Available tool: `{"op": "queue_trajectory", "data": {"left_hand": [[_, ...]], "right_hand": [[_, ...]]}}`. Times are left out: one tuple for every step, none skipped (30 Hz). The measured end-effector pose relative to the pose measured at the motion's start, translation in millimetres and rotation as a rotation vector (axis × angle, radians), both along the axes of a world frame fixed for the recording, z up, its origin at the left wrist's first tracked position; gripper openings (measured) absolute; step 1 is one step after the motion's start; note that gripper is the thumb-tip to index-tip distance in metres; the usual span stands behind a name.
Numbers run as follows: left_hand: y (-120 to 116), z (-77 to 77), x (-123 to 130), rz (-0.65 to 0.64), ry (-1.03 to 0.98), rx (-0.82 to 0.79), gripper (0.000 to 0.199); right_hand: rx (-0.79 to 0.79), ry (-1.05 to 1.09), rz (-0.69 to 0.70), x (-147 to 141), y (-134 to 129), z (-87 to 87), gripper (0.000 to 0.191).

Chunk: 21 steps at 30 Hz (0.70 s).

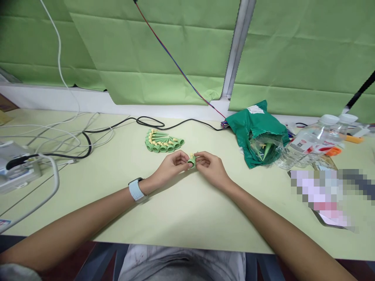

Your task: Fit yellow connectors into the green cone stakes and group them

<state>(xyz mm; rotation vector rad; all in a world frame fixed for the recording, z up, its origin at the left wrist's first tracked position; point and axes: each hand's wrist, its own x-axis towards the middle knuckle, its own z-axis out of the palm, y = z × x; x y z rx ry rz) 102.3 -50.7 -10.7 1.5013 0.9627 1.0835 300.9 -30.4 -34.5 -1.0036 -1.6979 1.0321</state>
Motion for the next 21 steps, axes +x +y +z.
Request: {"op": "queue_trajectory", "data": {"left_hand": [[1,-1.6,0,0.016,-0.009,0.008,0.027],[1,-2.7,0,0.032,-0.016,0.018,0.025],[2,-3.3,0,0.046,-0.021,0.028,0.024],[2,-3.4,0,0.057,-0.025,0.033,0.023],[2,-3.1,0,0.066,-0.027,0.035,0.023],[2,-2.6,0,0.072,-0.029,0.032,0.022],[2,-1.9,0,0.078,-0.031,0.028,0.021],[1,-1.2,0,0.080,-0.034,0.026,0.020],[1,-0.6,0,0.078,-0.037,0.028,0.021],[1,-0.3,1,0.072,-0.042,0.033,0.022],[1,-0.3,1,0.058,-0.047,0.040,0.023],[1,-0.7,1,0.034,-0.048,0.046,0.023],[1,-1.4,1,0.008,-0.041,0.050,0.023],[1,-2.5,1,-0.006,-0.020,0.055,0.022],[0,-3.7,0,0.000,0.018,0.063,0.024],[0,-4.8,0,0.024,0.071,0.077,0.027],[-1,-5.8,-1,0.057,0.131,0.098,0.031],[-3,-6.3,-2,0.088,0.192,0.123,0.034],[-4,-6.5,-2,0.103,0.247,0.150,0.036],[-5,-6.1,-3,0.101,0.292,0.174,0.035],[-7,-5.5,-3,0.089,0.325,0.192,0.033]], "right_hand": [[-0.046,0.060,0.026,-2,0,-0.2,0.036],[-0.071,0.097,0.047,-3,-1,-0.1,0.039],[-0.083,0.115,0.059,-4,-1,0.3,0.042],[-0.089,0.124,0.064,-5,-2,1.0,0.043],[-0.092,0.127,0.066,-5,-3,1.9,0.045],[-0.096,0.127,0.066,-5,-4,3.1,0.046],[-0.099,0.122,0.068,-5,-4,4.3,0.049],[-0.099,0.112,0.068,-4,-5,5.6,0.051],[-0.095,0.099,0.064,-4,-6,6.9,0.052],[-0.085,0.085,0.059,-3,-6,8.0,0.053],[-0.070,0.073,0.053,-2,-5,8.7,0.051],[-0.052,0.067,0.046,-1,-3,8.8,0.048],[-0.032,0.069,0.041,0,-1,8.4,0.044],[-0.014,0.073,0.033,1,3,7.2,0.040],[0.000,0.076,0.022,2,9,5.5,0.036],[0.008,0.077,0.006,3,16,3.3,0.033],[0.010,0.079,-0.019,3,25,0.8,0.032],[0.007,0.078,-0.048,2,35,-1.7,0.031],[0.002,0.073,-0.076,0,46,-4.1,0.032],[0.001,0.064,-0.101,-3,58,-6.1,0.033],[0.005,0.043,-0.120,-8,70,-7.7,0.034]]}}
